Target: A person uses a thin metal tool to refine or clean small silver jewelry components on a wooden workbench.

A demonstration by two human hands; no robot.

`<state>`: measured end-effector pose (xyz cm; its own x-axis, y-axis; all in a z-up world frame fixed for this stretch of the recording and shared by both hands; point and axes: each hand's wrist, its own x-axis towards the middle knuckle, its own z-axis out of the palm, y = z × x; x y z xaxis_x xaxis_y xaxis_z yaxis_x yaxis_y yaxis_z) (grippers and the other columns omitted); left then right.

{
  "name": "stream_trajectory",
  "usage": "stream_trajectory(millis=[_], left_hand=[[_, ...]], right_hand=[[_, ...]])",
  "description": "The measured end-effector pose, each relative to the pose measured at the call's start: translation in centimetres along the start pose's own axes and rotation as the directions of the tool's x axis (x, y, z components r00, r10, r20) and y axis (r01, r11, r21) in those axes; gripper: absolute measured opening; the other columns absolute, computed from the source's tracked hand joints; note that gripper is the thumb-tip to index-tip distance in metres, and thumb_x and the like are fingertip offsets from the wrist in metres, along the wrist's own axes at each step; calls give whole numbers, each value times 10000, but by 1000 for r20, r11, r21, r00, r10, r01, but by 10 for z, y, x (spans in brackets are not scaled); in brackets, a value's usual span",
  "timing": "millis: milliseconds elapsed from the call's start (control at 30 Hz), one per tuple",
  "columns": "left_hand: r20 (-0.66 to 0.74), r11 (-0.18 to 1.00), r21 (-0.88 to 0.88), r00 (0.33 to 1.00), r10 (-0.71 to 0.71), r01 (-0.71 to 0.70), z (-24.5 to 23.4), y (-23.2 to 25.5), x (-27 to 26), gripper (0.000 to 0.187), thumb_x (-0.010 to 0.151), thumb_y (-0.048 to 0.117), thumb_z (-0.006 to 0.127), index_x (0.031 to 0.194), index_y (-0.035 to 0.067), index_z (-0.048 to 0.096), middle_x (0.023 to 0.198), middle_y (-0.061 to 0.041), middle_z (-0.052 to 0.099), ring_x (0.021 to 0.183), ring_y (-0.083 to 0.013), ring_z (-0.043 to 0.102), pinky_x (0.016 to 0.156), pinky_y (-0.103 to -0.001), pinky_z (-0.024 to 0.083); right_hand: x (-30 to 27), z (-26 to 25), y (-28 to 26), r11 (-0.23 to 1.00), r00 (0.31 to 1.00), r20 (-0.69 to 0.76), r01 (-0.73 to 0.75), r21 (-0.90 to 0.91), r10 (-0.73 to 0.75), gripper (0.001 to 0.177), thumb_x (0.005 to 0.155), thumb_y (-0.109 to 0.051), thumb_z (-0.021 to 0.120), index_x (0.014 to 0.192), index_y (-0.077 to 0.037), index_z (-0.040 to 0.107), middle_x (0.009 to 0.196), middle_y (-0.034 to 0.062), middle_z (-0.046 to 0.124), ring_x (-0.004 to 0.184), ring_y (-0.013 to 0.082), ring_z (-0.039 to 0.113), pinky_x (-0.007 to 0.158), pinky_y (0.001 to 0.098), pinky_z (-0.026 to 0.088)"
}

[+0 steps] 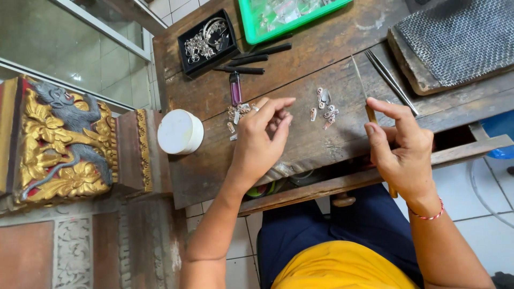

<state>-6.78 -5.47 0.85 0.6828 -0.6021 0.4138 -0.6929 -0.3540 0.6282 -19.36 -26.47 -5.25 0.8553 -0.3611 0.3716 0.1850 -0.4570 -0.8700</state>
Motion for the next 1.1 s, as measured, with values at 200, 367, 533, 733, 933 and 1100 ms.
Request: stream_trajectory(millis=[200,367,533,733,933,1100], left_hand=[[-109,923,-310,956,-272,227,-9,19,-75,56,958,-32,675,1005,-5,690,951,-100,687,795,-165,769,731,-228,616],[-261,983,-163,958,-122,81,11,18,-110,114,933,-43,759,1007,6,687,964,-122,739,880,-224,751,808,-311,600],[-333,988,115,941,-64,108,27,3,-126,88,981,62,757,1063,43,729,967,-87,568,815,-256,563,800,-407,489],[-342,976,168,937,-73,137,31,-1,-128,95,984,65,769,1069,58,728,959,-72,554,835,-276,556,796,-432,450],[-311,981,154,948,-69,122,23,0,-125,64,997,48,732,1055,36,707,965,-84,547,849,-291,573,794,-430,469],[-293,986,147,955,-35,82,18,3,-118,73,1003,-5,668,931,-6,658,841,-81,495,754,-282,481,698,-424,404]], right_hand=[[-8,1,5,998,998,20,55,-7,-55,322,1116,19,544,1435,58,529,548,59,499,451,93,446,549,214,361],[-49,8,-6,989,986,84,147,-16,-145,303,1166,3,540,1436,136,503,659,77,515,551,150,567,552,244,395],[-82,27,-9,969,938,332,166,-181,-99,303,1103,-9,640,1395,65,603,1106,144,734,660,118,645,628,261,436],[-99,40,-5,952,878,468,223,-211,-102,340,1071,12,656,1402,44,584,1304,155,734,620,106,639,579,266,457],[-107,46,9,858,854,497,364,-361,-153,347,1077,11,688,1418,7,627,1248,95,770,504,186,535,514,343,421],[-112,47,17,822,858,472,409,-396,-200,357,1065,55,684,1417,22,631,1207,98,787,502,200,502,494,352,399]])
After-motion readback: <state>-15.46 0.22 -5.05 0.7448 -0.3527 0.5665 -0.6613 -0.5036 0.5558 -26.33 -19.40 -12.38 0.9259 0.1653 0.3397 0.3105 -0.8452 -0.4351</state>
